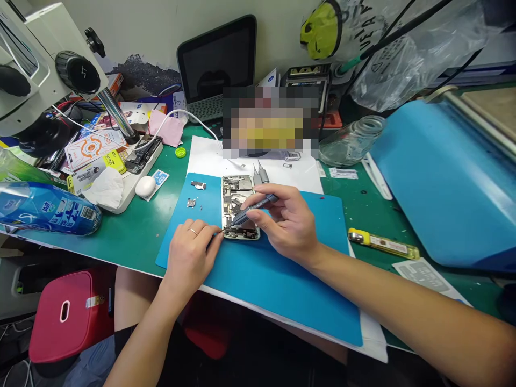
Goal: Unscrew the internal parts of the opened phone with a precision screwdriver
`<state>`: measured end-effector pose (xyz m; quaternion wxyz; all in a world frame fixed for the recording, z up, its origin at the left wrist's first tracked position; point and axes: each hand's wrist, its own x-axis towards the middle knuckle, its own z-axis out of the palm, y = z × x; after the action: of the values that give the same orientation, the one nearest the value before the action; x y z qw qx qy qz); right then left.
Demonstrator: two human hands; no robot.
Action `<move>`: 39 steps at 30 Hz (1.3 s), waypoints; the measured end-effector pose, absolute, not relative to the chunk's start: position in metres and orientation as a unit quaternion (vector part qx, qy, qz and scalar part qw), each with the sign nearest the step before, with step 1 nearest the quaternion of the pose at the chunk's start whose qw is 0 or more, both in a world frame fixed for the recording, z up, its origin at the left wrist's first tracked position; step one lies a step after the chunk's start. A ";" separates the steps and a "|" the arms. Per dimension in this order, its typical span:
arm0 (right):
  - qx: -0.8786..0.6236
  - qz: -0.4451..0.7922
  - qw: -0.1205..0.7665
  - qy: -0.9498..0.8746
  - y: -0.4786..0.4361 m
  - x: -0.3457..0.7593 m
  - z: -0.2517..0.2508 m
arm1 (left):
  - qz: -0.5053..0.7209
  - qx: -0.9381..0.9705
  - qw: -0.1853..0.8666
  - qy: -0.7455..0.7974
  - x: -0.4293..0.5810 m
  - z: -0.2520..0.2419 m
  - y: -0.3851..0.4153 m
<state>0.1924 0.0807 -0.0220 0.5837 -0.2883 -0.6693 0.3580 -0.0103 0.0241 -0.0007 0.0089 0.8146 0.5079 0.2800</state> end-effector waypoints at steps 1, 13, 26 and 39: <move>-0.288 0.356 0.584 -0.670 0.081 0.192 -0.022 | 0.281 0.814 0.009 0.509 -0.010 -0.001 0.024; -0.283 0.333 0.589 -0.680 0.083 0.191 -0.022 | 0.288 0.810 0.014 0.511 -0.010 -0.001 0.023; -0.268 0.353 0.592 -0.673 0.082 0.191 -0.022 | 0.287 0.811 0.013 0.510 -0.010 0.000 0.024; -0.266 0.355 0.592 -0.673 0.082 0.191 -0.023 | 0.283 0.817 0.013 0.502 -0.010 0.000 0.025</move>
<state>0.1913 0.0820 -0.0227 0.5919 -0.2659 -0.6730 0.3550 -0.0103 0.0249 -0.0004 0.0130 0.8171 0.5022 0.2827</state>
